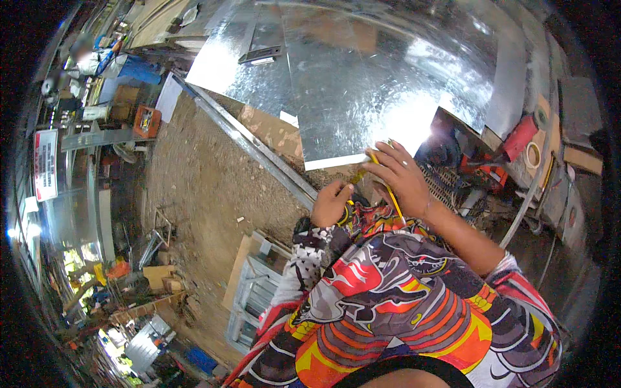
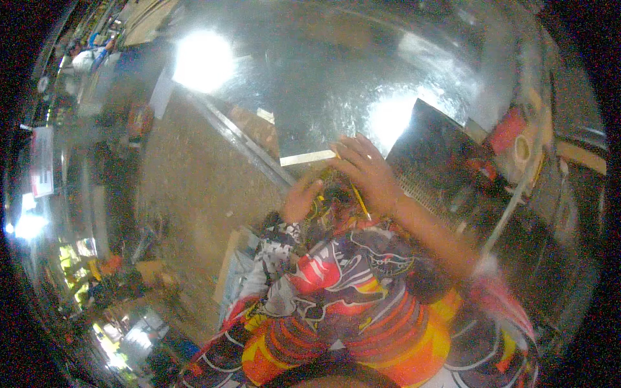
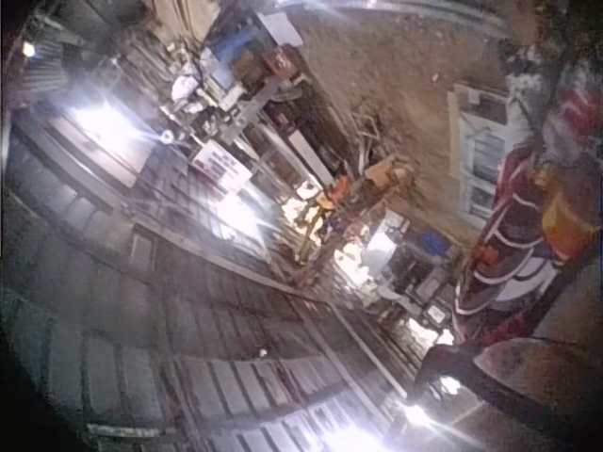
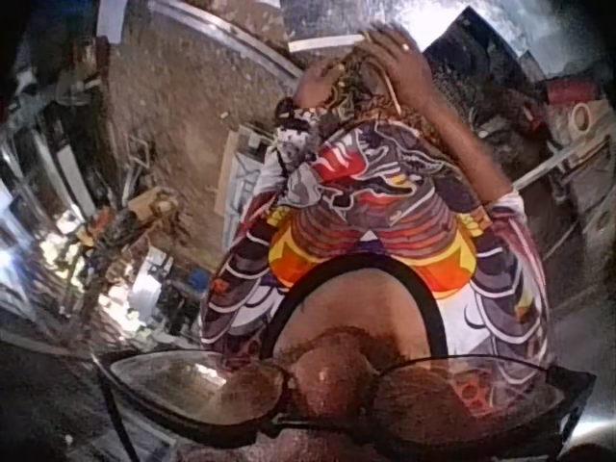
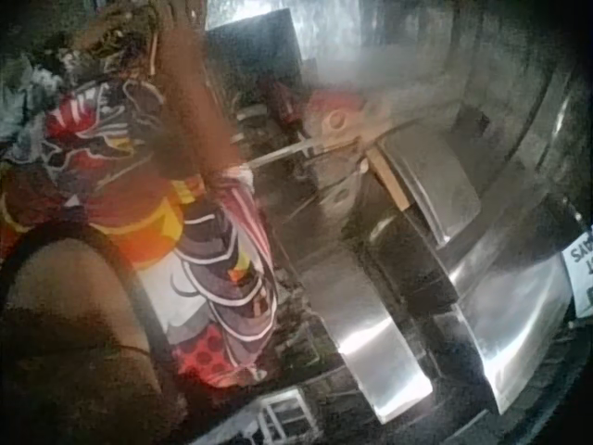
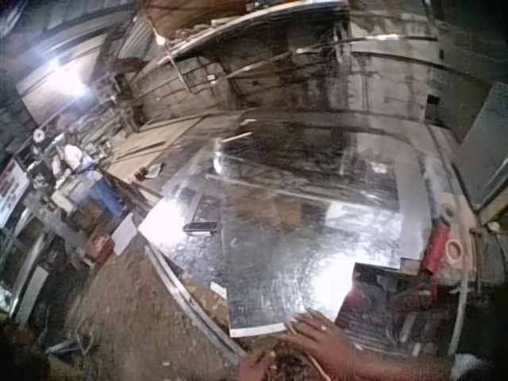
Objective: The person measures a metal sheet using a tape measure and marks it with a pencil. They repeatedly reposition the tape measure and mark multiple points on the sheet.
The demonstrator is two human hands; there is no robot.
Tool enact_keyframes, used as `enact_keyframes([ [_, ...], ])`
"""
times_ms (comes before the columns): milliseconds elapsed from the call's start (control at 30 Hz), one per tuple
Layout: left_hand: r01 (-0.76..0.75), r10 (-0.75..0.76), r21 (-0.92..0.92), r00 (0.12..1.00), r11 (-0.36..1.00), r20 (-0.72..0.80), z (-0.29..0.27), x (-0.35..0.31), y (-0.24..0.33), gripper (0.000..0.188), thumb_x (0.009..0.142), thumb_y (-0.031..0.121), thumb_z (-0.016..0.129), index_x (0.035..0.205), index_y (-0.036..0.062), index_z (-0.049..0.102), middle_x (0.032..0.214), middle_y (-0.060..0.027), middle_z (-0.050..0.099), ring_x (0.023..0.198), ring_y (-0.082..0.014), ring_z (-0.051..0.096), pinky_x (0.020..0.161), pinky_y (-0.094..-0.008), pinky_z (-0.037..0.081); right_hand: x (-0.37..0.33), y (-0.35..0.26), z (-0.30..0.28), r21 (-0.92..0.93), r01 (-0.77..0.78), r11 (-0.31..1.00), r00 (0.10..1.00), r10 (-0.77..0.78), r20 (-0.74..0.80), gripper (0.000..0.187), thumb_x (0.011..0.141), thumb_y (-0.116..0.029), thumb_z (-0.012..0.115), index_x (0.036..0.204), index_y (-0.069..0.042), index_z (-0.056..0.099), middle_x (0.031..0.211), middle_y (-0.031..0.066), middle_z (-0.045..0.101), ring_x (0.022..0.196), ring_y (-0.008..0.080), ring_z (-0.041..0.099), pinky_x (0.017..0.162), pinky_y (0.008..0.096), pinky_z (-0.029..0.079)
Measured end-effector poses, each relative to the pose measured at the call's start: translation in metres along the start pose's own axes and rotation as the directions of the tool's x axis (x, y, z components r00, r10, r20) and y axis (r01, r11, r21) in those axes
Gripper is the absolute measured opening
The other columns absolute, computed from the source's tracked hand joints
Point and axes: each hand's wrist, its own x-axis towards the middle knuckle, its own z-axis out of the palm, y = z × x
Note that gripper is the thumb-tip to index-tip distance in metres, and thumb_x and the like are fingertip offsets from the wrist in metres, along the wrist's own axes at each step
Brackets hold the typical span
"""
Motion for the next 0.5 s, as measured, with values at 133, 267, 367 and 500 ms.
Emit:
enact_keyframes([
  [133,-0.084,0.043,0.479,0.994,0.874,0.096,-0.014,0.033,0.005,0.036,0.093,0.044,0.064,0.100,0.0093,0.067,0.081,-0.0213,0.069,0.083,-0.0407,0.069,0.071,-0.0520,0.051,-0.003,0.061,0.058,0.033,-0.033,0.999,0.992,0.029,0.123,0.031,0.083,-0.020,0.071,0.113,-0.012,0.066,0.109,0.0094,0.068,0.107,0.0309,0.062,0.102,0.0468,0.040],
  [267,-0.149,0.127,0.595,0.989,0.790,0.079,-0.021,0.077,-0.004,0.037,0.090,0.043,0.068,0.103,0.0086,0.062,0.086,-0.0199,0.066,0.082,-0.0416,0.067,0.070,-0.0531,0.051,-0.026,0.112,0.102,0.152,-0.265,0.952,0.964,0.258,0.065,0.020,0.080,-0.018,0.072,0.098,-0.014,0.067,0.092,0.0083,0.067,0.093,0.0310,0.062,0.088,0.0429,0.042],
  [367,-0.208,0.206,0.642,0.975,0.738,0.080,-0.025,0.099,-0.042,0.038,0.089,0.043,0.069,0.102,0.0077,0.064,0.096,-0.0204,0.062,0.084,-0.0428,0.065,0.071,-0.0530,0.051,-0.028,0.121,0.106,0.162,-0.315,0.935,0.943,0.328,-0.061,0.021,0.077,-0.015,0.074,0.097,-0.013,0.067,0.087,0.0100,0.065,0.090,0.0342,0.061,0.081,0.0452,0.045],
  [500,-0.134,0.076,0.687,0.991,0.714,0.114,-0.010,0.111,-0.029,0.039,0.090,0.045,0.068,0.101,0.0076,0.066,0.105,-0.0214,0.061,0.089,-0.0433,0.066,0.075,-0.0534,0.053,-0.050,0.140,0.110,0.228,-0.441,0.868,0.889,0.457,-0.020,0.018,0.079,-0.014,0.073,0.095,-0.012,0.068,0.088,0.0112,0.066,0.088,0.0357,0.062,0.076,0.0474,0.048],
])
